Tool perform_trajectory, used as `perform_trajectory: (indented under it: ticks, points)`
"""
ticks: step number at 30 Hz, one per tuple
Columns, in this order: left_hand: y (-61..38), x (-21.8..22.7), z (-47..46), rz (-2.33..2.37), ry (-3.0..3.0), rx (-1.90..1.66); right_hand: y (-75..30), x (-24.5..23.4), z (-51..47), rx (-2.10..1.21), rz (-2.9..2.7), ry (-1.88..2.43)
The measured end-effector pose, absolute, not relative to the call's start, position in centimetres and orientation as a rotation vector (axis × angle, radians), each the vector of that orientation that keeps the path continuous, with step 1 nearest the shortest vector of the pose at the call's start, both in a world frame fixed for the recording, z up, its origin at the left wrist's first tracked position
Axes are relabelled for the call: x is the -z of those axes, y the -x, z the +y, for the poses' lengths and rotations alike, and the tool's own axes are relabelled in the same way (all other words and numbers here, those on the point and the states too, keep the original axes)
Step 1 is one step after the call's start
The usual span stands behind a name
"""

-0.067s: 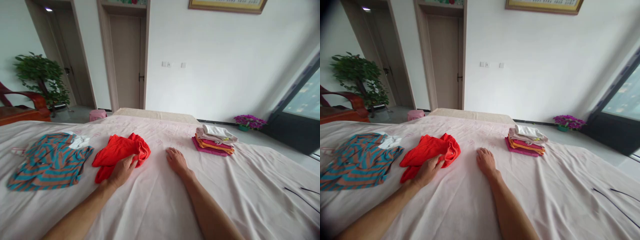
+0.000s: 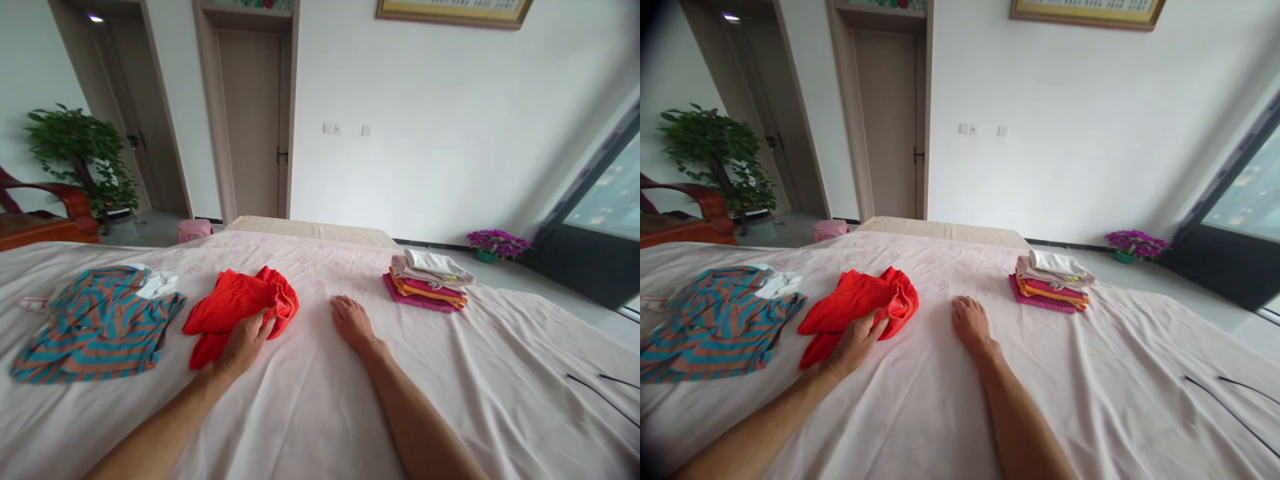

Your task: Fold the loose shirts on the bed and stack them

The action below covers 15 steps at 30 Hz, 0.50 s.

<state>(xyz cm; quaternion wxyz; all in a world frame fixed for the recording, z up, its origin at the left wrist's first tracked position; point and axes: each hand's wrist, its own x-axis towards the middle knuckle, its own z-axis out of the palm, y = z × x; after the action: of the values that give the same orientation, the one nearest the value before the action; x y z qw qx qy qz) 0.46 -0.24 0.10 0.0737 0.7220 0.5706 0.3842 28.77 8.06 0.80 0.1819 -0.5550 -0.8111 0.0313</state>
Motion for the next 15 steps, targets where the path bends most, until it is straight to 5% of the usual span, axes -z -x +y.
perform_trajectory:
  ticks: [6,15]
  points:
    - [-2.7,-1.6,-1.7,1.58,-2.118,-1.209,-28.0,-1.2,7.9,-0.232,-2.246,1.408]
    - [-4.7,-0.9,-2.4,1.276,-2.212,-0.931,-24.8,-2.5,5.9,-1.196,-1.958,1.061]
